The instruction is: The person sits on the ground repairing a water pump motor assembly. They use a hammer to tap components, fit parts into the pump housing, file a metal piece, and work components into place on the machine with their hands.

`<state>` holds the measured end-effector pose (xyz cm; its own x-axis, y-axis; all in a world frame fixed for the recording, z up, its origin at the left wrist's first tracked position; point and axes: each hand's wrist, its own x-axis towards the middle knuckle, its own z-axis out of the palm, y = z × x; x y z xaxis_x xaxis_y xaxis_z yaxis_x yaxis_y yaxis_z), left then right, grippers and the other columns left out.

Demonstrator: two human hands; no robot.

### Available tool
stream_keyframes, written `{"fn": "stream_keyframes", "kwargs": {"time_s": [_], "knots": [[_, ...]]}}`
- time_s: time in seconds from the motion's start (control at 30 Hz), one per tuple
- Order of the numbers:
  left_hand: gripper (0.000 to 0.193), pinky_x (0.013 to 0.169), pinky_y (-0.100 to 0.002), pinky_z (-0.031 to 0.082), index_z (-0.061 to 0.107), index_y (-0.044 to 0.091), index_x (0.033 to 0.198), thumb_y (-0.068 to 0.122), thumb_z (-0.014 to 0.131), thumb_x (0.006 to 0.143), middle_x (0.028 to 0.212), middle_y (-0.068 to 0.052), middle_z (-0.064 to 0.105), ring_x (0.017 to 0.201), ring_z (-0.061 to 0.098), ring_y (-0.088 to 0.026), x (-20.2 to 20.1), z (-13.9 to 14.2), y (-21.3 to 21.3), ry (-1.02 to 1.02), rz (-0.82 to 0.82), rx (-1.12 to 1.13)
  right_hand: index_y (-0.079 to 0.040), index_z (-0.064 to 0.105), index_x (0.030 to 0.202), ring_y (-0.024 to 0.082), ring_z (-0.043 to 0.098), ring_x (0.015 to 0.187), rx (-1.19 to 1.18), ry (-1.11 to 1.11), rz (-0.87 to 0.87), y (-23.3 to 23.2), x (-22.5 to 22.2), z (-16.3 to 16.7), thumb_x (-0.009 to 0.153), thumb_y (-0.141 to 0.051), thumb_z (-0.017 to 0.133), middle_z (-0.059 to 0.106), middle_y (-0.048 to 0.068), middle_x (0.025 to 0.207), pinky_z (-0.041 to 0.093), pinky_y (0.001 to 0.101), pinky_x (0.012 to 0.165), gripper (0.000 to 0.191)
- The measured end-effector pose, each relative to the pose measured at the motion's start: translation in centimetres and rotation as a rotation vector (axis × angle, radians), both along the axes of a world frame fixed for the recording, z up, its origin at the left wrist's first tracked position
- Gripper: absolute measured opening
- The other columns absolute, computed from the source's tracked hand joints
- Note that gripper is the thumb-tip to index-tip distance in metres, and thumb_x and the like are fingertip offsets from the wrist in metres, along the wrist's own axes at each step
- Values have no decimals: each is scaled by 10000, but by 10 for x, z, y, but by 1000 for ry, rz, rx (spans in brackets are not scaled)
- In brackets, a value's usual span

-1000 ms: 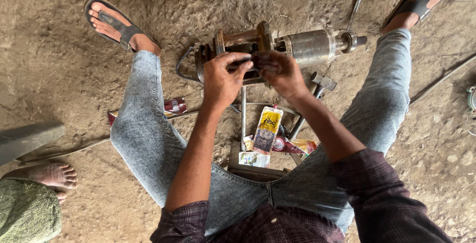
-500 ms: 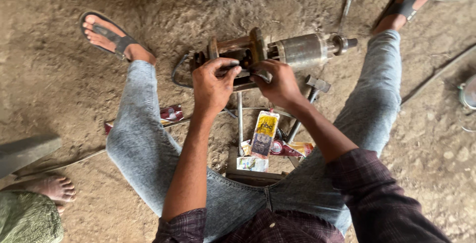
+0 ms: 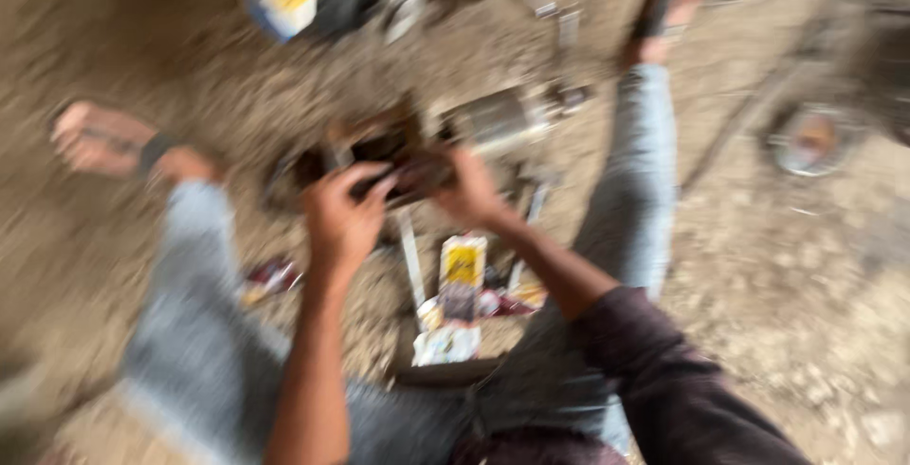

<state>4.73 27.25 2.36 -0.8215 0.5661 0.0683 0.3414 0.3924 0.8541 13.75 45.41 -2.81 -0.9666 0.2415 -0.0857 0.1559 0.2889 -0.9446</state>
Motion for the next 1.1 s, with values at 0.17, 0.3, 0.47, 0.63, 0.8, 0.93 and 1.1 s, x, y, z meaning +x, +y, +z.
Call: {"fn": "stream_keyframes", "kwargs": {"time_s": [0.17,0.3,0.47,0.63,0.8,0.93,1.1], "knots": [[209,668,-302,556,777,32,1083,108,814,892,867,-120,779,714,719,-170,5,6,7,-195,61,-64,-83,727,1183,221,774,941,-74,-53,20,-6,4,4,915,-167,743,790,112,1063,607,363,802,282],[174,692,-279,556,781,4,1034,74,828,881,934,-119,748,771,700,-133,5,4,5,6,18,-13,-89,759,1134,221,778,917,-40,-67,13,-7,4,11,906,-167,742,795,108,1047,601,355,785,242],[179,663,-256,546,775,-7,1030,53,819,867,882,-77,750,756,705,-110,6,-8,5,-206,98,-1,-83,772,1113,220,789,928,-40,-41,10,-6,3,15,906,-151,731,798,119,1036,614,349,818,222],[177,641,-259,551,771,-27,1025,60,808,876,862,-90,779,751,712,-109,6,-15,8,-323,162,-23,-81,763,1147,231,783,875,18,-88,82,-11,0,17,934,-118,699,790,107,1073,630,354,808,225],[171,663,-260,571,774,-31,1029,50,795,881,884,-108,796,781,740,-129,4,-15,8,-386,201,-39,-61,754,1183,234,789,891,13,-61,66,-13,1,20,922,-75,701,794,136,1058,640,353,826,267],[181,672,-255,593,781,-10,1043,42,776,869,903,-103,803,795,759,-131,3,-9,8,-361,181,-30,-58,702,1285,236,781,988,-89,-78,26,-12,1,20,878,-29,679,777,154,1101,630,357,903,409],[174,626,-270,594,794,24,1020,52,797,849,876,-91,803,739,766,-141,4,4,11,-225,148,-106,-52,721,1248,241,771,1019,-78,-120,56,-11,-1,11,882,-66,716,773,152,1143,611,365,953,366]]}}
